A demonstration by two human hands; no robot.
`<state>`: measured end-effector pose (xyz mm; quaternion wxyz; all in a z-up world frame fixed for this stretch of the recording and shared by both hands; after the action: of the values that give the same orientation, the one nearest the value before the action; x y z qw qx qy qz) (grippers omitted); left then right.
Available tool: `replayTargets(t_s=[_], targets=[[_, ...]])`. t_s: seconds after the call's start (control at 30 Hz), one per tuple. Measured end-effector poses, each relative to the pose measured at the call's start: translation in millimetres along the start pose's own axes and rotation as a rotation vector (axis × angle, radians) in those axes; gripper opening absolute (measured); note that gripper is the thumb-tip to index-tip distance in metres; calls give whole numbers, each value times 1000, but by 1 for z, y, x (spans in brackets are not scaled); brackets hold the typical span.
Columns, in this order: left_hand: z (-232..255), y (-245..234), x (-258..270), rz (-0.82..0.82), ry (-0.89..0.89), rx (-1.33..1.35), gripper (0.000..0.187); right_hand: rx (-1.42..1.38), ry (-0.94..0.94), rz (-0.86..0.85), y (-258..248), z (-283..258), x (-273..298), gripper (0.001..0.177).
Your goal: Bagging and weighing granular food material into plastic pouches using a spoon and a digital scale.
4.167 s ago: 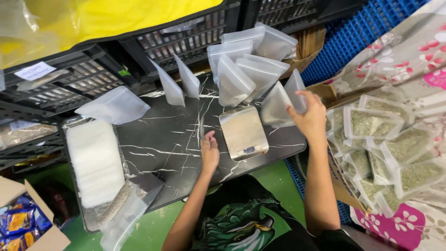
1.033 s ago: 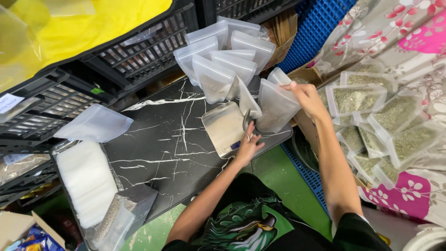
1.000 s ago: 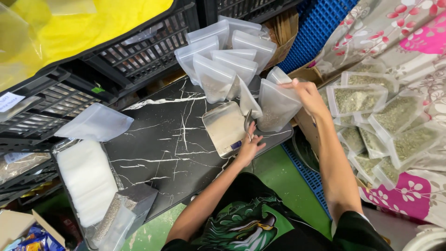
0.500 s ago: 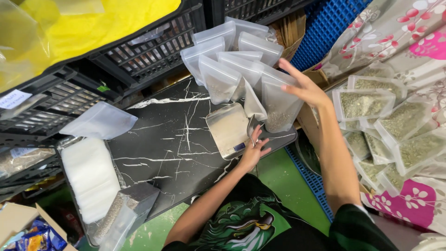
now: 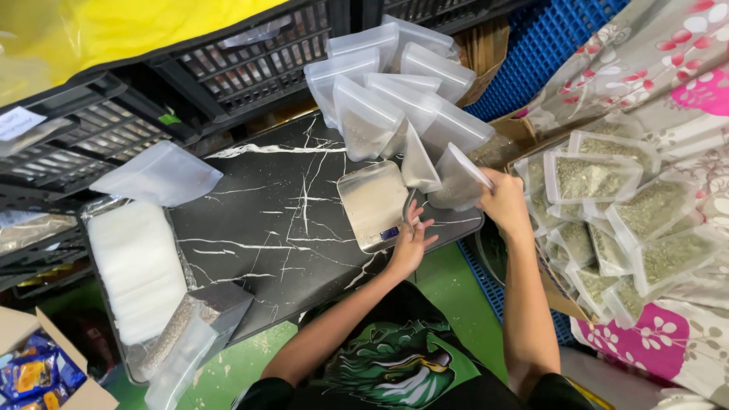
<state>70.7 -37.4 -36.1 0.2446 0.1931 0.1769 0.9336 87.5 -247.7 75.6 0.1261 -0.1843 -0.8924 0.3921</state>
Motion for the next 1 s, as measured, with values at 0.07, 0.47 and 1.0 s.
replayTargets(t_s=[0.07,0.47,1.0], targets=[[-9,-20,-5,58,34,38,51,96,-99,65,0,-15,-10,33],[38,-192,47,603,-359,-510,27,159,-407,763,-8,-45,121,12],[143,-190,91,648,-112,-617,49,-248,-241,46,205,-91,55,44]])
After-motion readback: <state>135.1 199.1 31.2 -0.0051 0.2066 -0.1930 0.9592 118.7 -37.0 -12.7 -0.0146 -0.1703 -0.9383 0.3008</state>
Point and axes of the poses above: each hand's wrist, its own x-axis away from the middle knuckle, its own y-axis out of the palm, z = x × y, the point moved 8 cm from there along -x, towards the middle knuckle, and after that the axes turned 2 degrees about -y, right-handed, at the moved point
